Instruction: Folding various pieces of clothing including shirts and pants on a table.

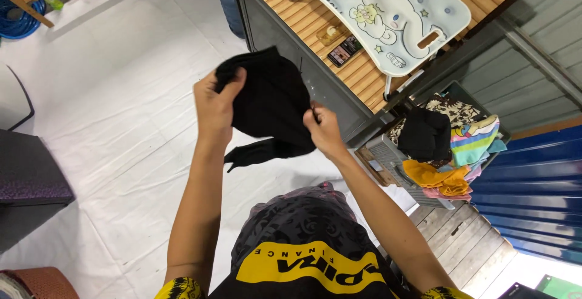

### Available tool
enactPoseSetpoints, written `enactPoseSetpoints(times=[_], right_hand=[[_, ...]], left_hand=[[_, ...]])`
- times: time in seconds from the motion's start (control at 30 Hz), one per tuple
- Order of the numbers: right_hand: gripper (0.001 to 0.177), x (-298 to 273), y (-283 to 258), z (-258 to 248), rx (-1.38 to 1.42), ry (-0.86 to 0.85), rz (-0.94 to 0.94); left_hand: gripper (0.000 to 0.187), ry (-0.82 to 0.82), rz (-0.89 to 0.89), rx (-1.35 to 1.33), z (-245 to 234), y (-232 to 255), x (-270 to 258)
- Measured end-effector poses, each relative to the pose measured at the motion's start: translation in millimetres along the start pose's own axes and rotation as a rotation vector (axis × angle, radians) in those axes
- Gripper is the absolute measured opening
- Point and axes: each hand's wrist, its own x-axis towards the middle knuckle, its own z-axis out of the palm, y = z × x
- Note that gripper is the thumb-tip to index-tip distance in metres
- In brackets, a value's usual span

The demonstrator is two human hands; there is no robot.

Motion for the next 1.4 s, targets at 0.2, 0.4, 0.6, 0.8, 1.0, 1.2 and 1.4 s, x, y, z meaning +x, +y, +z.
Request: enactPoseSetpoints(times=[0.2, 0.4, 0.6, 0.8, 1.0, 1.2, 1.4], right_hand=[[0.034, -30, -81, 19, -0.297, -0.411, 0.213], [0.046, -26, 14, -32, -0.537, -0.626, 0.326], [0.101, -5, -138, -12, -0.111, -0.416, 0.019], [0.049, 21, -188, -14, -0.163, -0.430, -0.114], [0.020, 22, -215, 11, -0.155, -0.188, -0.194], [0.038, 11, -215, 36, -0.003, -0.064, 0.036], [0.046, 1, -204, 41, 0.153, -0.124, 0.166]], left_hand=[[0.005, 0.101, 0.037, -0.048, -3, 24, -5], [0.010, 0.095, -0.094, -0.133, -10, 32, -3], [0.008, -0.323, -0.128, 0.068, 9, -10, -5], [0.009, -0.434, -0.103, 0.152, 27, -9, -16], [0.030, -0.001, 0.351, 0.598, 15, -32, -34], [0.039, -0.142, 0.382, 0.514, 37, -17, -64], [0.047, -0.024, 0.376, 0.578, 58, -17, -73]])
